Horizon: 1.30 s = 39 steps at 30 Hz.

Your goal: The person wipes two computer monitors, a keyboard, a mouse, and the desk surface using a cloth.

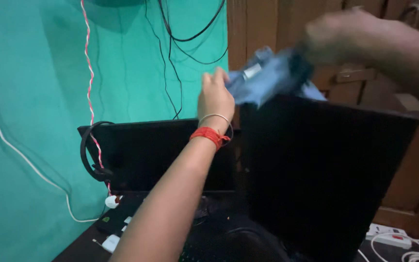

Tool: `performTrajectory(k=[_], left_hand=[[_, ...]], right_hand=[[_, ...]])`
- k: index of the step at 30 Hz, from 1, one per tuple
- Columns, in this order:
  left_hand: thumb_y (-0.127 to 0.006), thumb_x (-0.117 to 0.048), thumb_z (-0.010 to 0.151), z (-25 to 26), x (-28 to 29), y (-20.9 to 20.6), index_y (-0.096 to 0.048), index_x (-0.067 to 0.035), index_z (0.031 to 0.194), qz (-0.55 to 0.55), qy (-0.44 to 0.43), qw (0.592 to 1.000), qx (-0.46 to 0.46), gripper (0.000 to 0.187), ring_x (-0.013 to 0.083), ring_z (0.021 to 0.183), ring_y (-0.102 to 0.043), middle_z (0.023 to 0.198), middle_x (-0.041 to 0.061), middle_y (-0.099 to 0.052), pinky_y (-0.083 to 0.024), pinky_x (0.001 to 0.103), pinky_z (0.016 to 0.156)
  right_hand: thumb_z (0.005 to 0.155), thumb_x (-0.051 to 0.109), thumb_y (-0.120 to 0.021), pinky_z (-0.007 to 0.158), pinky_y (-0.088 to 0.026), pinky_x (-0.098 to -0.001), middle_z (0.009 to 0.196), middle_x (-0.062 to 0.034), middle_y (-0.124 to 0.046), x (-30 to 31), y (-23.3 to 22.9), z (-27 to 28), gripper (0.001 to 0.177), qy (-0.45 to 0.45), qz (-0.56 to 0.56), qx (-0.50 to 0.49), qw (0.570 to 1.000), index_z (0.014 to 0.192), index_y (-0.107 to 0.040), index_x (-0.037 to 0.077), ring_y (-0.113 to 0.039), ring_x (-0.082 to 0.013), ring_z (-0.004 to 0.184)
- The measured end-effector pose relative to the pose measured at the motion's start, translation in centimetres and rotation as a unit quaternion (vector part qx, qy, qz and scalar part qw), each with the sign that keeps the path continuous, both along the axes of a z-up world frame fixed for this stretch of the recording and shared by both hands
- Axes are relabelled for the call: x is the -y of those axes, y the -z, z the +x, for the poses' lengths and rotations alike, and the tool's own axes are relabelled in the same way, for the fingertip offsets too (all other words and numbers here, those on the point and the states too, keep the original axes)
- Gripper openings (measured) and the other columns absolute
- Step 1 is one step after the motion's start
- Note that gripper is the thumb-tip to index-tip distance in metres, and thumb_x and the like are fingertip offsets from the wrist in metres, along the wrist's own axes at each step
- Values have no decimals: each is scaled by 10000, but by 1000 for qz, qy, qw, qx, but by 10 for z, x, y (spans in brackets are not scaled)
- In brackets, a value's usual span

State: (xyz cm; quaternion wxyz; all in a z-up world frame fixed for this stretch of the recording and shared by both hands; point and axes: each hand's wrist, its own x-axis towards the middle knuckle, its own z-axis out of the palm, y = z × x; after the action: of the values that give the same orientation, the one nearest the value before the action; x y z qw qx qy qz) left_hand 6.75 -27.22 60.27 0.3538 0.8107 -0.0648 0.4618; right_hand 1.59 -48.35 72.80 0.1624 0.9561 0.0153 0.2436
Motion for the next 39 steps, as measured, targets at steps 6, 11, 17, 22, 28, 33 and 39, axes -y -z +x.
performTrajectory(k=[6, 11, 17, 22, 28, 33, 39], left_hand=[[-653, -28, 808, 9, 23, -2, -697, -124, 905, 38, -29, 999, 10, 143, 392, 973, -651, 1051, 161, -621, -546, 484, 819], [-671, -20, 736, 8, 27, -17, -682, -92, 773, 53, 19, 998, 15, 81, 370, 900, -674, 977, 139, -649, -561, 466, 798], [-729, -43, 707, 16, 40, -18, -529, -45, 782, -69, 152, 971, 170, 213, 244, 699, -602, 775, 83, -576, -515, 380, 641], [-607, 20, 810, 28, 42, -30, -468, -92, 817, -205, 264, 915, 226, 179, 123, 717, -517, 778, 19, -504, -489, 288, 681], [-593, -65, 851, 3, 25, -54, -537, -113, 875, -26, 143, 954, 261, 78, 167, 752, -601, 911, 41, -562, -530, 320, 666], [-596, -172, 980, -19, 47, -25, -592, -93, 1050, 137, 117, 961, 211, 106, 285, 955, -631, 997, 98, -630, -519, 421, 832], [-581, -193, 980, -23, 51, -4, -614, -58, 1191, 205, 156, 956, 141, 253, 366, 1115, -627, 1101, 145, -680, -506, 478, 948]], right_hand=[[1004, 480, -510, 1179, -411, -602, 1393, -132, -686, 26, 16, -2, 516, 41, 21, -245, 969, 1419, -651, 206, -591, -309, 1363], [980, 709, -376, 1152, -254, -719, 1666, -190, -245, 20, 20, 10, 845, -78, 145, -186, 969, 1635, -267, 188, -226, -411, 1531], [906, 695, -351, 1184, -329, -564, 1582, -130, -463, 0, 37, 33, 816, -286, 170, -191, 924, 1577, -359, 231, -428, -329, 1467], [893, 544, -628, 1049, -515, -532, 1376, -204, -602, 8, 40, 18, 770, -230, 116, -159, 953, 1536, -396, 190, -655, -360, 1197], [864, 359, -656, 948, -583, -485, 1132, -198, -748, 31, 25, -4, 552, -243, 109, -87, 960, 1341, -630, 82, -745, -315, 1024], [847, 567, -701, 996, -531, -563, 1125, -203, -725, 29, 24, -4, 649, -164, 31, -177, 970, 1270, -676, 74, -682, -355, 1113], [975, 639, -461, 1003, -476, -582, 1319, -173, -586, 25, 28, -2, 761, -261, 257, -270, 890, 1528, -437, 118, -549, -365, 1214]])
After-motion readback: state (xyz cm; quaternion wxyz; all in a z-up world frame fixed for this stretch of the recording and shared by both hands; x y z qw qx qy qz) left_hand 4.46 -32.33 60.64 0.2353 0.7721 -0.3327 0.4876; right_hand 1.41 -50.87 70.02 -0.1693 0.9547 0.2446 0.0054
